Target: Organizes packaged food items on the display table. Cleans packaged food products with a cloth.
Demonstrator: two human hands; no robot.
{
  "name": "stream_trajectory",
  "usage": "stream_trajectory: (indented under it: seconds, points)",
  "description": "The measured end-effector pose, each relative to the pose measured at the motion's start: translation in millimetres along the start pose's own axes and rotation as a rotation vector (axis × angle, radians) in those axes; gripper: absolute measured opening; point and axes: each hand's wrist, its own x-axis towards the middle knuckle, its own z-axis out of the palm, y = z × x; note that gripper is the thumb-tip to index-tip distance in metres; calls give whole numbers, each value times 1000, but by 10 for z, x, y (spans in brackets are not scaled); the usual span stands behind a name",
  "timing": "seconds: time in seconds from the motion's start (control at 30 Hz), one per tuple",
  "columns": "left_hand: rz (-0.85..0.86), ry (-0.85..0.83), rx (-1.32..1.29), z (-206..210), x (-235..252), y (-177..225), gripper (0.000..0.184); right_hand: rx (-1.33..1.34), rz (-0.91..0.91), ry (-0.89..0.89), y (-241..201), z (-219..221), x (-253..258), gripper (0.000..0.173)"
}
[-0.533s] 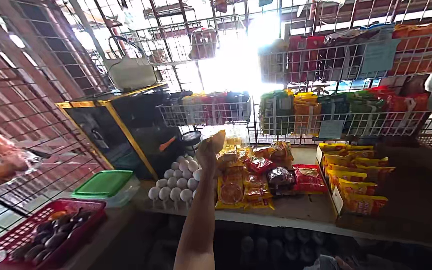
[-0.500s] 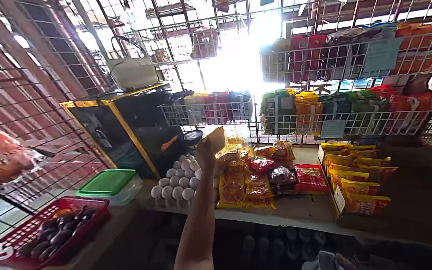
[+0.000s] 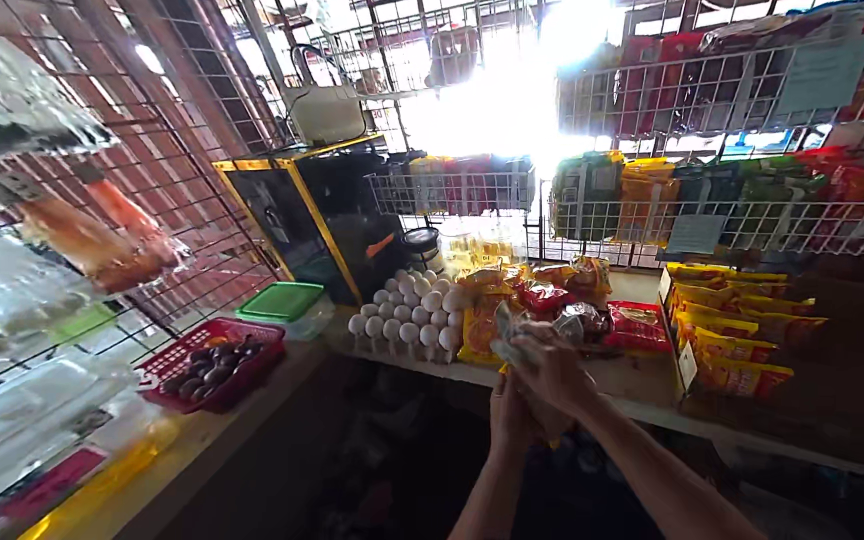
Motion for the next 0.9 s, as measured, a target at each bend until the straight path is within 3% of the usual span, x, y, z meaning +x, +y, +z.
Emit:
stream_trajectory:
  seconds: [0.07, 0.2, 0.27, 0.33, 0.47, 0.53, 0.63, 0.73, 0.8, 0.9]
  points:
    - [-22, 62, -54, -74, -39, -56, 30, -111, 24, -120, -56, 275, -193, 36]
    - [23, 242, -185, -222, -65, -72, 26, -138, -254, 200, 41, 615, -736, 30]
    - [39, 276, -237, -258, -85, -94, 29, -58, -220, 255, 191, 645, -883, 31]
    - [66, 275, -237, -273, -127, -146, 36, 119, -41, 327, 346, 663, -931, 35]
    - [96, 268, -231, -163, -245, -218, 40, 848, 614, 401, 230, 483, -823, 49]
    - [93, 238, -230, -170, -244, -228, 41, 1022, 697, 429, 169, 410, -824, 47]
    - [15, 252, -174, -251, -162, -282, 45, 717, 438, 447, 166, 376, -903, 45]
    - [-193, 288, -19, -281, -305, -268, 60, 262, -35, 520, 256, 474, -960, 30]
    - [-273, 143, 4, -274, -515, -192, 65, 73, -299, 495, 364, 519, -991, 17]
    - [-260, -72, -143, -426, -533, -192, 59, 58, -514, 318, 385, 586, -1193, 17]
